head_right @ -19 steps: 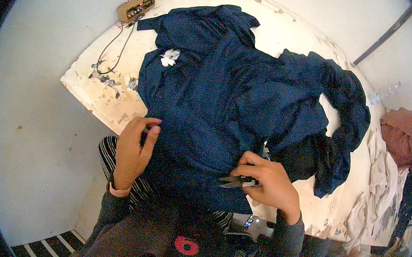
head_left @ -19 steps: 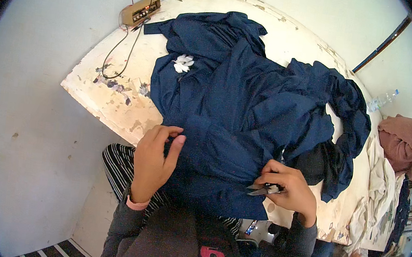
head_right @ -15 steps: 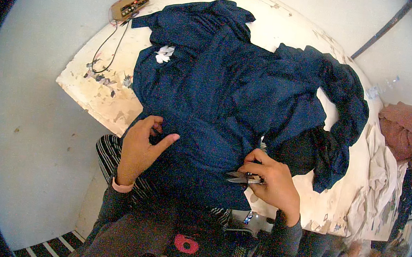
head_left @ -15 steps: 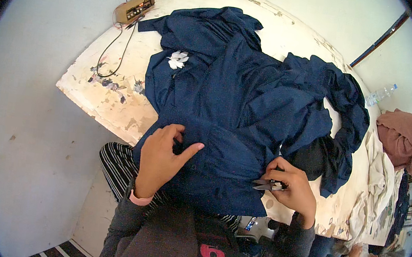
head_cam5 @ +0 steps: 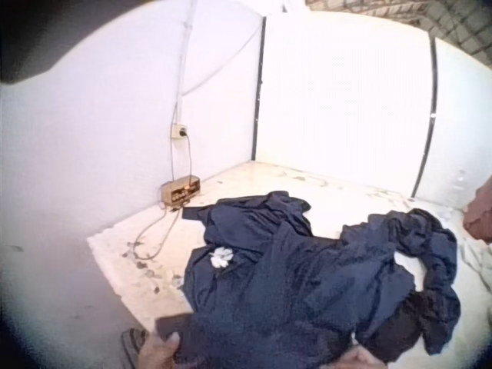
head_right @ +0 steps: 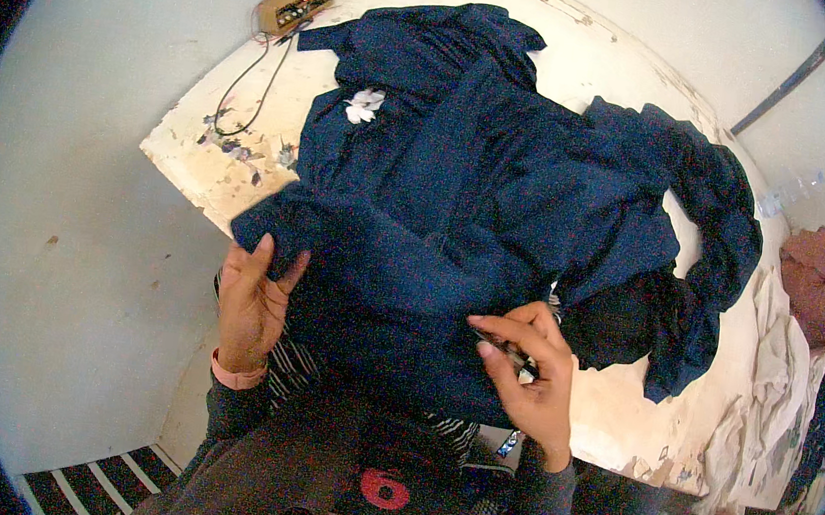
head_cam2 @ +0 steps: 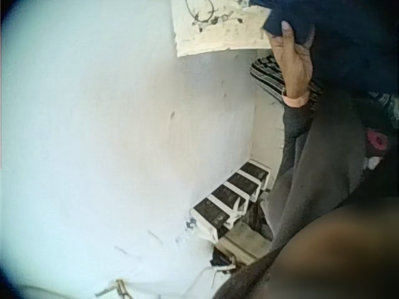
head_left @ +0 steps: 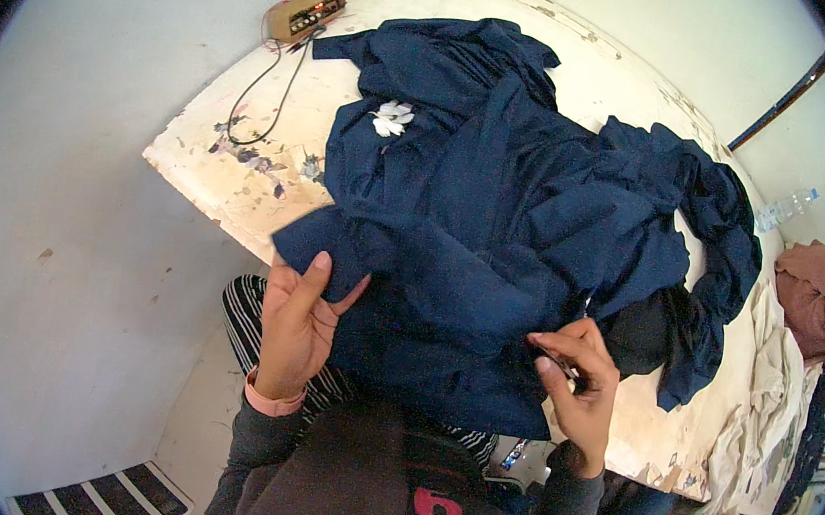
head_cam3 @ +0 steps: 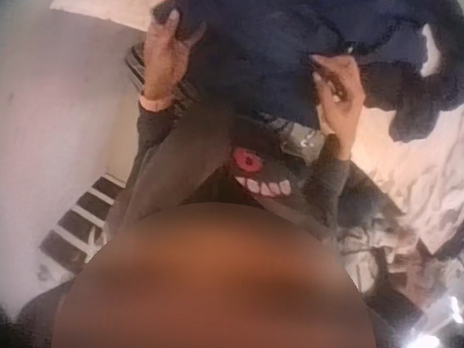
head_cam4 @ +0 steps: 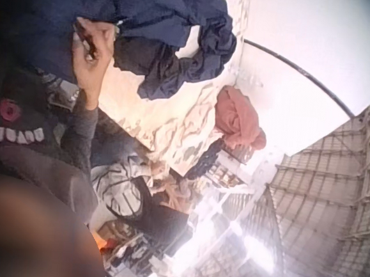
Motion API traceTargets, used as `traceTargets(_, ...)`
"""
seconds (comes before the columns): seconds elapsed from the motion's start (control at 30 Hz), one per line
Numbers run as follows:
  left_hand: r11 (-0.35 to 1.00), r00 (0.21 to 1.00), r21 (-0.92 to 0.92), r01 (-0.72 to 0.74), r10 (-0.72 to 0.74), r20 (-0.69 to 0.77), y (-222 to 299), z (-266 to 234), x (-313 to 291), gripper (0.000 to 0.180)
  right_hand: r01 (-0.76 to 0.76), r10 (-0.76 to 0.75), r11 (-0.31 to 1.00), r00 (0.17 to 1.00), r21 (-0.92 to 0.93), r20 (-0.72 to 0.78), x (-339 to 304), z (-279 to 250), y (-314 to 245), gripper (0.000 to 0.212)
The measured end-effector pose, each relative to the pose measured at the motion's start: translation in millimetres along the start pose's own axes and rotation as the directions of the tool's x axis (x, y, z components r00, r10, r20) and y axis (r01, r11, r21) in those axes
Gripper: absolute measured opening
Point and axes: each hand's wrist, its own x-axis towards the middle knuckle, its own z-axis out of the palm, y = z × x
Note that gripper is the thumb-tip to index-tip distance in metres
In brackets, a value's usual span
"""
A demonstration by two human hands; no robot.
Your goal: The person uses a seam ripper to remove loose threads and small fabric bits from a dark blue garment laid on a table. They repeatedly pick at the fabric, pull out threads, and adjust the garment to access different areas.
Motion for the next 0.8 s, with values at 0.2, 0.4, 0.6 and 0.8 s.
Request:
traceTargets(0.2, 0.996, 0.997, 0.031, -0.078, 0.077, 0.012, -18.7, 8.4, -17.5, 0.036, 0.032, -0.01, 0.987, 0.991, 0.159, -0.137, 5.1, 52.6, -13.0, 0.033)
traceTargets(0.4, 1.0, 0.999, 0.013, -0.001, 0.001, 0.036, -37.9, 24.1, -40.0, 0.033, 0.164, -0.188, 0.978, 0.961, -0.128, -0.201, 8.3, 72.4, -7.8, 0.031)
traceTargets(0.6, 0.995, 0.999, -0.102, 0.02, -0.015, 0.049, -47.7, 33.0, -42.0, 0.034, 0.164, -0.184, 0.98, 0.964, -0.114, -0.19, 2.7, 74.3, -0.9, 0.028)
traceTargets(0.8, 0.998, 0.993, -0.039, 0.058, -0.053, 0.104, -48.4, 33.0, -46.8, 0.034, 0.108, -0.118, 0.992, 0.978, -0.07, -0.17, 1.7, 73.8, -5.2, 0.025)
